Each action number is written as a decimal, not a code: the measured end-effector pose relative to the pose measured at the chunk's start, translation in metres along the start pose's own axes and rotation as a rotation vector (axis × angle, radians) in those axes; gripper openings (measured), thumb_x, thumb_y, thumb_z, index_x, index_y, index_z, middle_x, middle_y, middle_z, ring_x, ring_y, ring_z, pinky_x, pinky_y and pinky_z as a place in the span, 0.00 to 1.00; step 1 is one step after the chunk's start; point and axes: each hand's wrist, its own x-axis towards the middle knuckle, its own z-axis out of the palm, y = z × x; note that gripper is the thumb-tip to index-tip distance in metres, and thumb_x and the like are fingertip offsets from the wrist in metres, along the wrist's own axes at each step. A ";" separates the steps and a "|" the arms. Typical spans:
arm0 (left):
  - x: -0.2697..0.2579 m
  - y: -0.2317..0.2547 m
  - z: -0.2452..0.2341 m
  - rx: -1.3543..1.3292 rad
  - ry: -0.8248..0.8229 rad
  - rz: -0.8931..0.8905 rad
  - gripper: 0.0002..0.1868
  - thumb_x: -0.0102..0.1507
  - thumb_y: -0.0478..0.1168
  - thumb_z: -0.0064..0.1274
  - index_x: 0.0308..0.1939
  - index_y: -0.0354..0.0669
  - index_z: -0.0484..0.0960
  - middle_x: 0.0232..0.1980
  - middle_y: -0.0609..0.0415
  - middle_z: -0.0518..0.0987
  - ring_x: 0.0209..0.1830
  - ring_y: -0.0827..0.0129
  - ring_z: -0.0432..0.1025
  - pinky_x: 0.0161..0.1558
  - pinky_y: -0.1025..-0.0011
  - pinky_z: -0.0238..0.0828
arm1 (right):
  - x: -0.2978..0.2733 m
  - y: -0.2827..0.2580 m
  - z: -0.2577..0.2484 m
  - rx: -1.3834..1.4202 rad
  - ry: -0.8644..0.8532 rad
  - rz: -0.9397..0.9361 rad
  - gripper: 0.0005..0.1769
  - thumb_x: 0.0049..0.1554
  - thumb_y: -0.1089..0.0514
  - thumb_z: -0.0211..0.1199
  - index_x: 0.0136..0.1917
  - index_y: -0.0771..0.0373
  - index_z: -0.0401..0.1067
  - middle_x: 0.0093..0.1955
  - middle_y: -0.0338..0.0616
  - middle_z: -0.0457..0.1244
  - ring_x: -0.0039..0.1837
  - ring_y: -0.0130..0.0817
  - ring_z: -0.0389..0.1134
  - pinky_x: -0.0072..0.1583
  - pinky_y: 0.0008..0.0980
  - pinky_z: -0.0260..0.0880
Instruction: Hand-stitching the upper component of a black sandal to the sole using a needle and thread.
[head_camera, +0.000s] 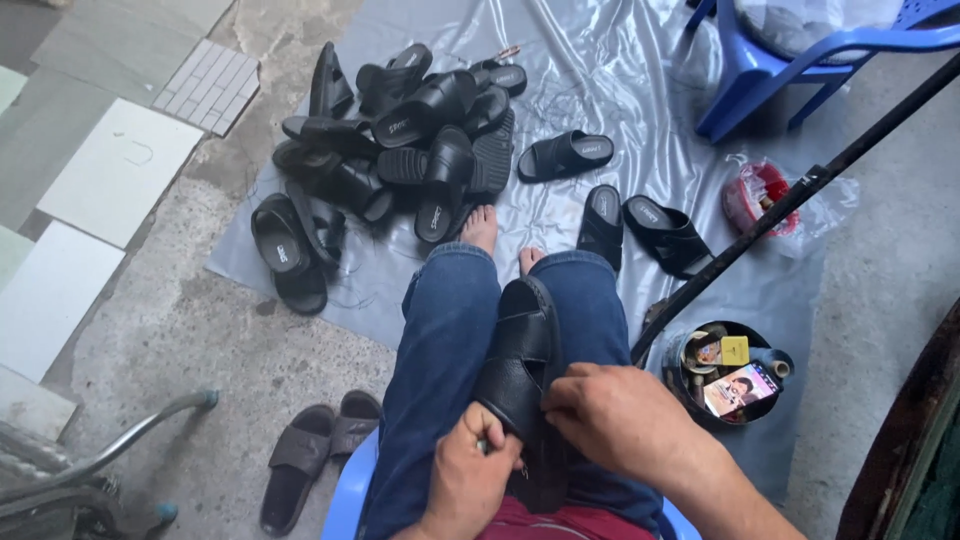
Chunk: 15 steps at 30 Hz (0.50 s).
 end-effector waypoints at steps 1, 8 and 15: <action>0.004 -0.007 -0.001 0.000 -0.001 0.006 0.14 0.48 0.34 0.59 0.17 0.50 0.67 0.14 0.59 0.76 0.16 0.78 0.76 0.25 0.80 0.70 | 0.000 0.003 0.002 -0.002 0.006 0.002 0.08 0.50 0.47 0.54 0.41 0.45 0.71 0.39 0.31 0.62 0.41 0.38 0.66 0.37 0.43 0.66; -0.002 -0.012 -0.016 -0.001 -0.066 0.141 0.17 0.49 0.38 0.62 0.16 0.51 0.66 0.21 0.65 0.81 0.16 0.80 0.75 0.25 0.81 0.69 | -0.011 0.008 0.010 0.070 0.068 0.000 0.12 0.51 0.45 0.54 0.48 0.41 0.73 0.39 0.29 0.61 0.41 0.36 0.67 0.38 0.41 0.66; -0.003 -0.007 -0.019 -0.222 0.009 -0.074 0.16 0.52 0.35 0.59 0.20 0.46 0.65 0.29 0.58 0.83 0.15 0.73 0.75 0.18 0.81 0.62 | -0.003 0.005 0.002 0.007 0.060 -0.038 0.08 0.50 0.46 0.56 0.41 0.44 0.73 0.38 0.27 0.62 0.41 0.35 0.67 0.37 0.41 0.66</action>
